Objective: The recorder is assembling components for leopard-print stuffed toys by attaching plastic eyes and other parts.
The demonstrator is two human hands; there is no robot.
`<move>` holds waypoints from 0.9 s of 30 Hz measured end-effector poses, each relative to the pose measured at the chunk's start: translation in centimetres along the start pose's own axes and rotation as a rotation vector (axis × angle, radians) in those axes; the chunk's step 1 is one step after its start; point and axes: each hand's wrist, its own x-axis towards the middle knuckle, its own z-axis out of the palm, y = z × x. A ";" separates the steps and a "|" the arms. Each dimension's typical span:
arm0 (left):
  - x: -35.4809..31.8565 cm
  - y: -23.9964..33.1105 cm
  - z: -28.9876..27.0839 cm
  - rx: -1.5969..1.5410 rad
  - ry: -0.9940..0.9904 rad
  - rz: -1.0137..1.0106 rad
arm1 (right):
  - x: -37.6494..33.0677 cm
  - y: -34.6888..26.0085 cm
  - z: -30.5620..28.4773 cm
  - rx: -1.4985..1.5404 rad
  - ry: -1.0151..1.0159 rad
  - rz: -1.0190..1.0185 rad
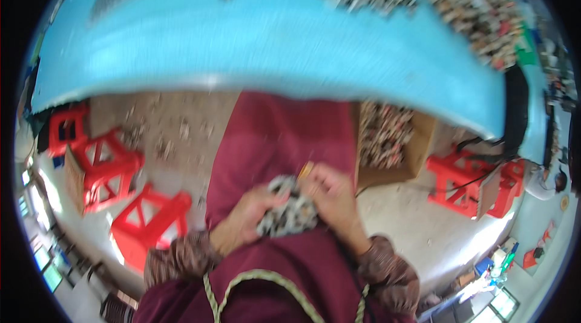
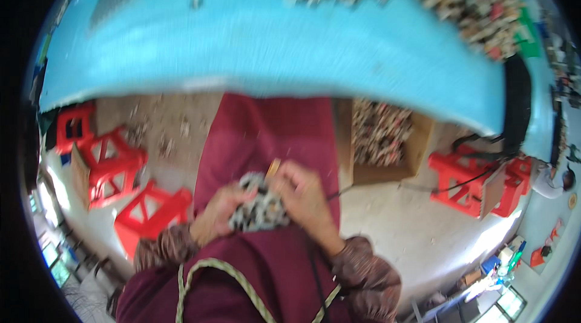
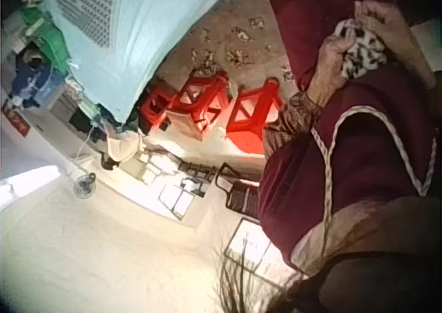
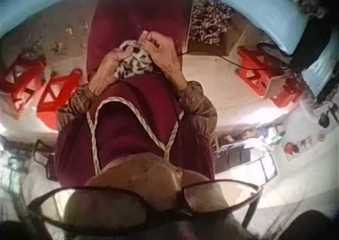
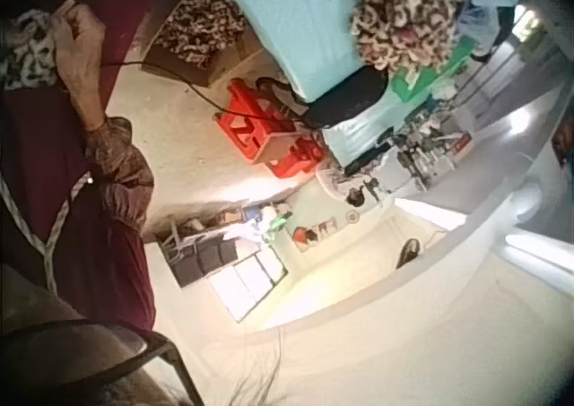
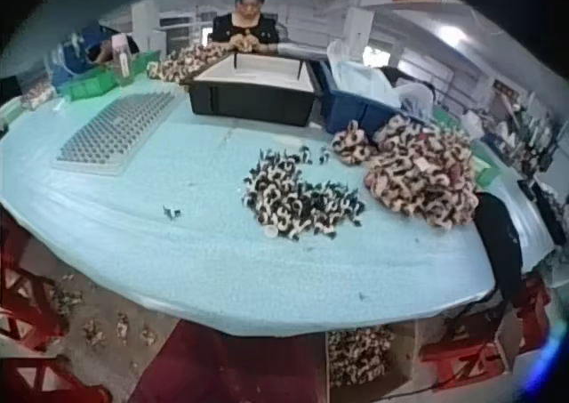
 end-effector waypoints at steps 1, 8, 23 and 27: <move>0.0 0.0 -0.2 -0.005 0.028 -0.009 | 0.0 0.5 -0.2 0.051 -0.040 0.076; -0.4 1.3 -0.4 0.070 0.044 0.068 | 1.1 -8.6 -6.4 -0.536 -0.063 -0.424; 0.6 2.5 -0.7 0.009 0.117 0.099 | 15.4 -14.7 -10.9 -0.854 0.330 -0.789; 0.4 2.5 -0.6 -0.001 0.087 0.080 | 16.4 -14.2 -11.1 -0.881 0.340 -0.908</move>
